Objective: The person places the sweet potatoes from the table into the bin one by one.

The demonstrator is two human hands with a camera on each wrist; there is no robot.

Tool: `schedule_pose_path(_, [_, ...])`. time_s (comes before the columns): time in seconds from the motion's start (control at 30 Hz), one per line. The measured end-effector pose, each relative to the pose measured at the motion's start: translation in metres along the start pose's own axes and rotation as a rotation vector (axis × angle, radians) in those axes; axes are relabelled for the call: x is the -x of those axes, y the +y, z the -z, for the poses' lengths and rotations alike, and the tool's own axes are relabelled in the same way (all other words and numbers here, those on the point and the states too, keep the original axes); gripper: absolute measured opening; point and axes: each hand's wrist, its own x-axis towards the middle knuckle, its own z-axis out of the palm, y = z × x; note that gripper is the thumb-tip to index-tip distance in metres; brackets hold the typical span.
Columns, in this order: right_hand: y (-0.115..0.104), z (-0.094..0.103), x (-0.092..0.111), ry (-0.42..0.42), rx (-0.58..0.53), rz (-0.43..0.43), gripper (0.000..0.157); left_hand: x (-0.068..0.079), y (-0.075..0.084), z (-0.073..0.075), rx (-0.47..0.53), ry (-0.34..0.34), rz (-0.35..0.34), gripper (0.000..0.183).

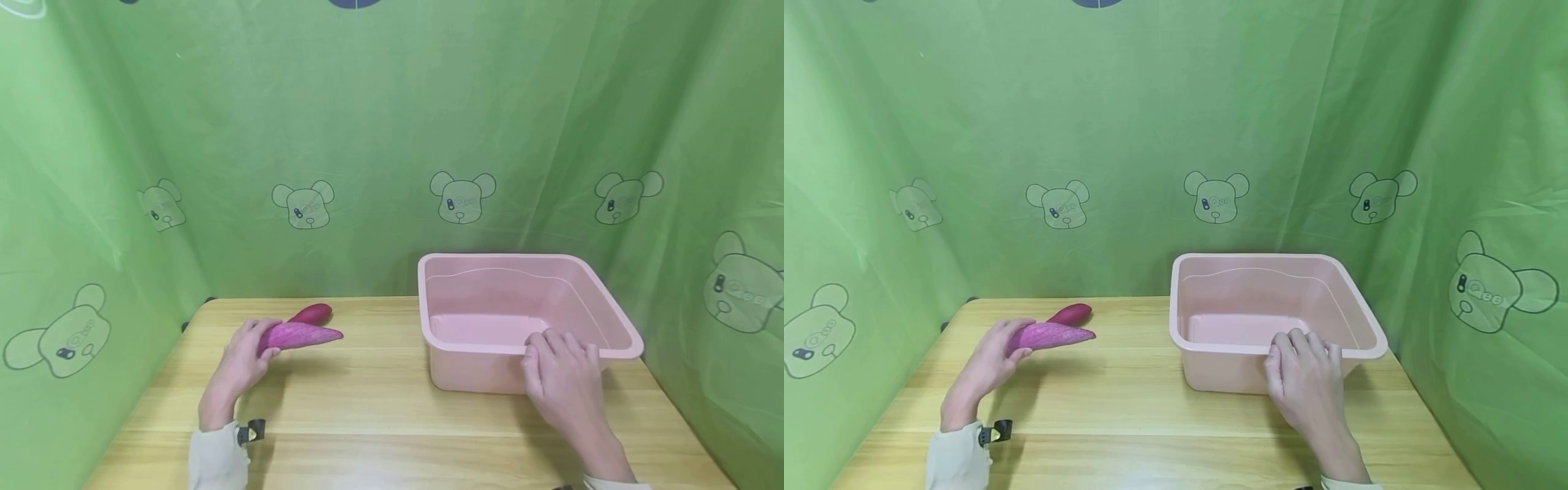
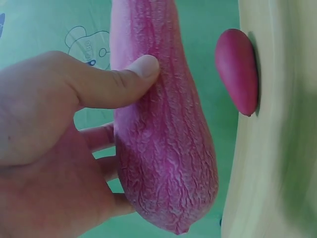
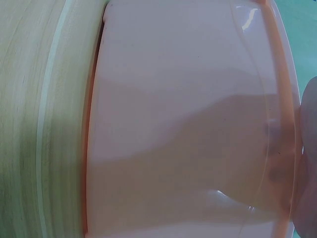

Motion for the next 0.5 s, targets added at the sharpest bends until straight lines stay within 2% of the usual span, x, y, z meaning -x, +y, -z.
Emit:
schedule_pose_path(0.3, [0.000,0.000,0.000,0.002,-0.004,0.002,0.026,-0.002,0.008,0.002,0.000,0.101,-0.054,0.054])
schedule_pose_path(0.5, [0.001,0.000,0.000,0.001,-0.002,0.001,0.026,-0.002,0.012,0.003,-0.002,0.135,-0.067,0.055])
